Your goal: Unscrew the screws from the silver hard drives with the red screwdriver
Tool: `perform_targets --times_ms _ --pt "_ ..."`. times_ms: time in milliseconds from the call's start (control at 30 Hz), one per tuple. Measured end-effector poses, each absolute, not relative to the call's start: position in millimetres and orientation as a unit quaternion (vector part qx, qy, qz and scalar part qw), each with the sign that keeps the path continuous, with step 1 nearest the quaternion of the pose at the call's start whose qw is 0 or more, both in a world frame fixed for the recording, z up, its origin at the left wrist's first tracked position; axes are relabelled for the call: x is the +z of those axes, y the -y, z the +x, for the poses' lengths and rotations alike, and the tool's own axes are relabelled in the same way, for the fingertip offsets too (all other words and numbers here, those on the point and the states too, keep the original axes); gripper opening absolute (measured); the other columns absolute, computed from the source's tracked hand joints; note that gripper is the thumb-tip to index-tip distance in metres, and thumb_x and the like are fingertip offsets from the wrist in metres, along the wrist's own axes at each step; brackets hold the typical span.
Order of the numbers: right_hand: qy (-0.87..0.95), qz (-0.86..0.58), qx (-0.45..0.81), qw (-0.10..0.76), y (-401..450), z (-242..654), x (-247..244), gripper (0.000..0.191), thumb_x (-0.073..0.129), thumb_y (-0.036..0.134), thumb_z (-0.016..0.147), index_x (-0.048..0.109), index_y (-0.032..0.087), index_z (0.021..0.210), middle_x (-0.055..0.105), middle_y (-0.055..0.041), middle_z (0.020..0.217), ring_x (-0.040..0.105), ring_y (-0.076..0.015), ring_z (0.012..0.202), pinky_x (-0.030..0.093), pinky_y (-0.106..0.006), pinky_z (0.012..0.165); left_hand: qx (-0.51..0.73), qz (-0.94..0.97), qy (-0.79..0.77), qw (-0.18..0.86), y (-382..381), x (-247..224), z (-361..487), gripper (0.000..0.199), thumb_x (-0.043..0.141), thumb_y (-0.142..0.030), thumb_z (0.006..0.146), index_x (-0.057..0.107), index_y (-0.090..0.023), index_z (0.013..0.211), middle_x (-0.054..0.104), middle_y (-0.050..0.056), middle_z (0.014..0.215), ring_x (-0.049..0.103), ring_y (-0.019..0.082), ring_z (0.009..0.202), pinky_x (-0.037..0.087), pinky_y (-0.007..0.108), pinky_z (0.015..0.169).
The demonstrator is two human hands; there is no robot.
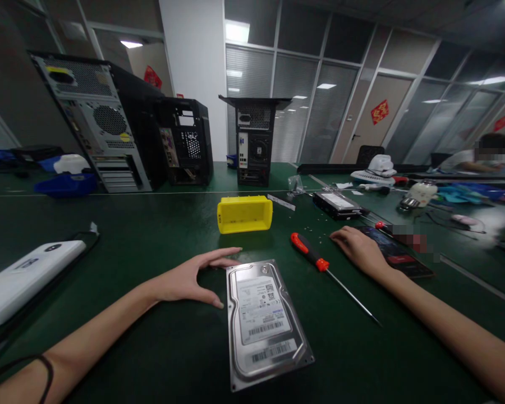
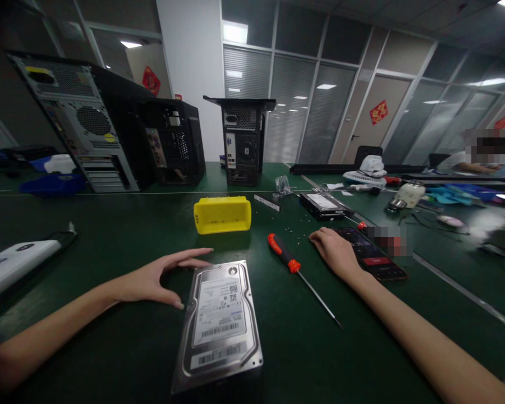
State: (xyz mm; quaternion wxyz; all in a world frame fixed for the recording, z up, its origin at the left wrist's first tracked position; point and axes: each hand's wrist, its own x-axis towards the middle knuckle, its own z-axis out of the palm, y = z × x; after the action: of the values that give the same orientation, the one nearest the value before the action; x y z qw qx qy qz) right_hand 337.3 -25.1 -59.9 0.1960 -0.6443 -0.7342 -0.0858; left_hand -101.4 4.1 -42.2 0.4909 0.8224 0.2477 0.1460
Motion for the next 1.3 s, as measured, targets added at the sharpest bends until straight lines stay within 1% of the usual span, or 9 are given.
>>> perform_targets --times_ms 133,233,300,400,733,867,1000,1167,1300 --pt "0.736 -0.631 -0.030 0.244 29 329 -47 0.026 0.048 0.030 0.088 0.068 0.016 0.095 0.068 -0.0120 0.097 0.065 -0.0262 0.086 0.053 -0.040 0.076 0.139 0.824 -0.254 0.486 -1 -43 -99 0.096 0.080 -0.030 0.071 0.020 -0.037 0.146 0.048 0.000 0.142 0.034 0.025 0.137 0.010 0.048 0.116" --pt "0.747 -0.605 0.026 0.273 43 299 -27 0.025 0.049 0.030 0.089 0.068 0.018 0.098 0.069 -0.0096 0.099 0.066 -0.0225 0.090 0.053 -0.034 0.080 0.136 0.831 -0.263 0.471 1 -44 -98 0.097 0.080 -0.034 0.071 0.019 -0.036 0.147 0.047 0.001 0.143 0.033 0.026 0.137 0.010 0.050 0.116" --pt "0.763 -0.560 0.139 0.292 56 268 -14 0.023 0.051 0.030 0.089 0.069 0.018 0.097 0.068 -0.0086 0.100 0.065 -0.0204 0.091 0.053 -0.032 0.080 0.133 0.835 -0.272 0.459 1 -45 -97 0.098 0.080 -0.036 0.070 0.019 -0.037 0.147 0.046 0.001 0.143 0.033 0.026 0.137 0.012 0.050 0.116" --pt "0.757 -0.488 0.329 0.284 71 223 -2 0.023 0.056 0.033 0.088 0.069 0.015 0.093 0.065 -0.0061 0.095 0.062 -0.0117 0.066 0.052 -0.026 0.064 0.130 0.841 -0.281 0.444 1 -45 -97 0.097 0.080 -0.037 0.070 0.021 -0.037 0.147 0.046 0.002 0.143 0.034 0.027 0.136 0.015 0.051 0.115" --pt "0.522 -0.513 0.607 0.309 79 203 -26 0.027 0.073 0.033 0.075 0.073 0.012 0.090 0.068 -0.0016 0.071 0.061 -0.0069 0.063 0.052 -0.019 0.063 0.106 0.870 -0.303 0.373 3 -40 -95 0.098 0.083 -0.042 0.063 0.029 -0.038 0.144 0.043 0.001 0.145 0.036 0.032 0.133 0.019 0.050 0.113" --pt "0.458 -0.511 0.664 0.297 88 197 -27 0.026 0.075 0.031 0.073 0.075 0.013 0.092 0.070 -0.0026 0.075 0.061 -0.0062 0.065 0.052 -0.018 0.065 0.112 0.881 -0.301 0.346 4 -43 -95 0.097 0.084 -0.044 0.062 0.030 -0.040 0.143 0.042 0.001 0.144 0.037 0.032 0.130 0.022 0.050 0.111" --pt "0.445 -0.486 0.700 0.275 99 197 -15 0.020 0.076 0.029 0.073 0.076 0.014 0.087 0.073 -0.0046 0.085 0.063 -0.0072 0.071 0.051 -0.017 0.070 0.138 0.890 -0.292 0.322 4 -45 -95 0.088 0.083 -0.047 0.061 0.040 -0.038 0.138 0.050 0.002 0.133 0.046 0.029 0.120 0.035 0.043 0.102" --pt "0.468 -0.472 0.701 0.259 116 196 6 0.006 0.075 0.023 0.073 0.077 0.018 0.076 0.072 -0.0004 0.073 0.060 -0.0057 0.063 0.048 -0.015 0.065 0.142 0.900 -0.305 0.277 3 -46 -95 0.091 0.081 -0.055 0.060 0.039 -0.035 0.138 0.055 0.003 0.119 0.053 0.025 0.099 0.042 0.039 0.087" --pt "0.468 -0.467 0.686 0.304 123 190 8 0.006 0.076 0.025 0.073 0.077 0.019 0.072 0.070 0.0003 0.070 0.060 -0.0066 0.064 0.047 -0.015 0.061 0.148 0.904 -0.313 0.251 11 -47 -87 0.093 0.080 -0.059 0.057 0.040 -0.034 0.138 0.056 0.002 0.110 0.053 0.024 0.091 0.043 0.037 0.083"
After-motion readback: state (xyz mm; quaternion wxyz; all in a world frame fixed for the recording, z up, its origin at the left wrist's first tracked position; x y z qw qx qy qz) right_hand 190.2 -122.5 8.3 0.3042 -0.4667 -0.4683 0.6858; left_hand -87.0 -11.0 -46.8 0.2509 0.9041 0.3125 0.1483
